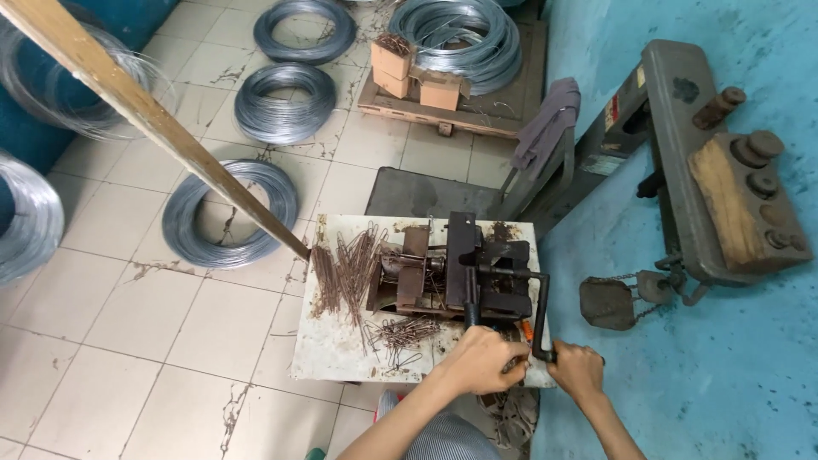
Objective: Cutting bundles of thin metal wires into shorter pieces using a manual lever-operated cutting machine
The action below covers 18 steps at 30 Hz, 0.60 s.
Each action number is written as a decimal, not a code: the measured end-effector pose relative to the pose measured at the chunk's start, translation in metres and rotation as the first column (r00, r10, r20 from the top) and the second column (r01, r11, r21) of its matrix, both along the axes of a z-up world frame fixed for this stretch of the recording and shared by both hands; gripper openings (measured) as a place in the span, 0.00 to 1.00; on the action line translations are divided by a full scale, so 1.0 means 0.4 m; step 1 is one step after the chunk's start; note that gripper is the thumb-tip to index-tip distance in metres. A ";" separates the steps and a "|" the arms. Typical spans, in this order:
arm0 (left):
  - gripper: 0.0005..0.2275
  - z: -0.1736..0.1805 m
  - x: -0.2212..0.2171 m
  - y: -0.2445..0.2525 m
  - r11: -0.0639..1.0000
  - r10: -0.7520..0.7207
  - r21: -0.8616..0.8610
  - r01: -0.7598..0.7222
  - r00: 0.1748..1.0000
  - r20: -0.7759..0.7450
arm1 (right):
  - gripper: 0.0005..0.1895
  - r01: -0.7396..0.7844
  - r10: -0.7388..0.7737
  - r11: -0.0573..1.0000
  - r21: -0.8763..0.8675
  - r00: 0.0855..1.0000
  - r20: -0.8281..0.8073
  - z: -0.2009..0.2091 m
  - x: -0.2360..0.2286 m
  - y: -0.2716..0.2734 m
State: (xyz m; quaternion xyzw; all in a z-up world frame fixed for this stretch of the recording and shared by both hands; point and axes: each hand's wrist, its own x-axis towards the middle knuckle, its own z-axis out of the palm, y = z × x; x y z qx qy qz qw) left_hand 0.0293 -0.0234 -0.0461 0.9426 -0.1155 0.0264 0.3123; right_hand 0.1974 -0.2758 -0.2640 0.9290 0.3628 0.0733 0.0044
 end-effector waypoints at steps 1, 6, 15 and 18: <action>0.17 -0.007 -0.001 0.000 1.000 0.002 0.004 -0.002 1.000 0.001 | 0.03 -0.002 0.002 1.000 0.004 1.000 0.001 -0.030 0.027 0.024; 0.13 -0.014 -0.001 0.000 1.000 -0.002 -0.017 0.001 1.000 -0.007 | 0.06 0.056 -0.140 0.968 -0.244 0.929 -0.343 -0.071 0.175 0.165; 0.17 -0.003 0.002 0.001 0.999 -0.024 0.021 0.025 0.999 -0.032 | 0.12 0.136 -0.305 0.905 -0.402 0.867 -0.393 -0.082 0.364 0.300; 0.11 -0.005 -0.008 0.008 0.999 -0.032 -0.019 0.033 0.998 0.049 | 0.20 0.214 -0.400 0.878 -0.428 0.819 -0.412 -0.027 0.373 0.347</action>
